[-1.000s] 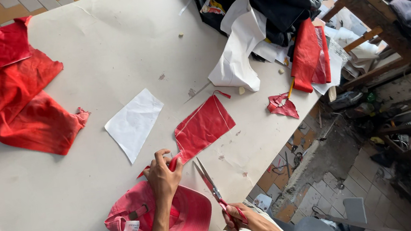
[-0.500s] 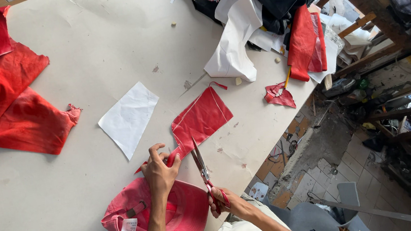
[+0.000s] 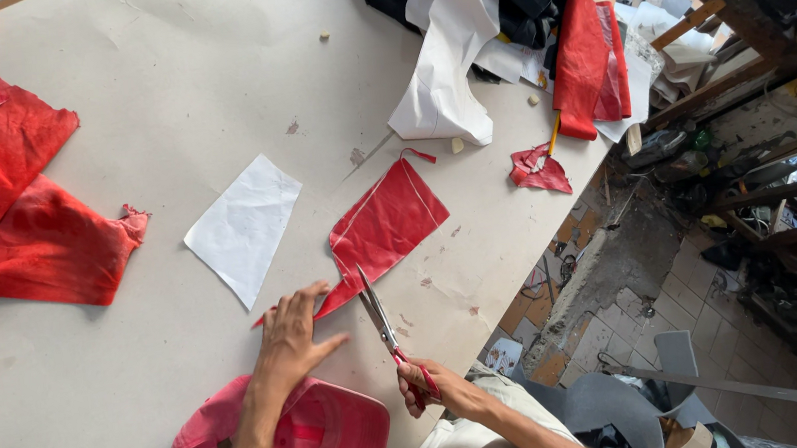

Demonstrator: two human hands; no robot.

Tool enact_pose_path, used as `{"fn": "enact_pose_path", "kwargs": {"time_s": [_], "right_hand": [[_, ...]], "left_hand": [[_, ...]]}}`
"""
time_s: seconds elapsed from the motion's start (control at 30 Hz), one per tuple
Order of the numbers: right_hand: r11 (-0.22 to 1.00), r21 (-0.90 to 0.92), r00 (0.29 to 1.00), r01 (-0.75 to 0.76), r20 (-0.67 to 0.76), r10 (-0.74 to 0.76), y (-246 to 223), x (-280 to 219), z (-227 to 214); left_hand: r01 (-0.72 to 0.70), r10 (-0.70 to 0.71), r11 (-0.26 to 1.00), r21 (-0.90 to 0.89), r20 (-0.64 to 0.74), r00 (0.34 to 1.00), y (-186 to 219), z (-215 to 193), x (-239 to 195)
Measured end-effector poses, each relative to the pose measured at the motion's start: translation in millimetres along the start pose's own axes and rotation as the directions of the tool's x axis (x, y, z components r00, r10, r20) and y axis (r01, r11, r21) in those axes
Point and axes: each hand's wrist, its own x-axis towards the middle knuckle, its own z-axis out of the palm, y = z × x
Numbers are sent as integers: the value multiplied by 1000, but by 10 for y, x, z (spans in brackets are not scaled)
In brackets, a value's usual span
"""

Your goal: The person uses a paper pattern to mark and cut a piece of red fabric with scissors. They align the pattern, trace the outline with chalk, and then cut along the marked lines to produce a fabric piece.

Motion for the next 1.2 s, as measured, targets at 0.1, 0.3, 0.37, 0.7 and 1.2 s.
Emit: {"fn": "enact_pose_path", "kwargs": {"time_s": [0.1, 0.3, 0.37, 0.7, 1.2], "right_hand": [[999, -37, 999, 7, -35, -8, -26, 47, 74], [997, -70, 997, 20, -70, -25, -46, 69, 98], [999, -25, 998, 25, -60, -27, -40, 94, 99], [999, -28, 996, 25, -83, -27, -7, 144, 71], [985, -174, 987, 9, -154, -37, -143, 73, 191]], "left_hand": [[-84, 111, 975, 206, -122, 986, 21, 169, 126], [-151, 268, 927, 343, -323, 908, 96, 320, 95], [-157, 266, 930, 331, -316, 911, 114, 295, 61], [-208, 315, 926, 314, -343, 885, 186, 209, 47], [-197, 321, 920, 339, -362, 875, 168, 241, 53]]}}
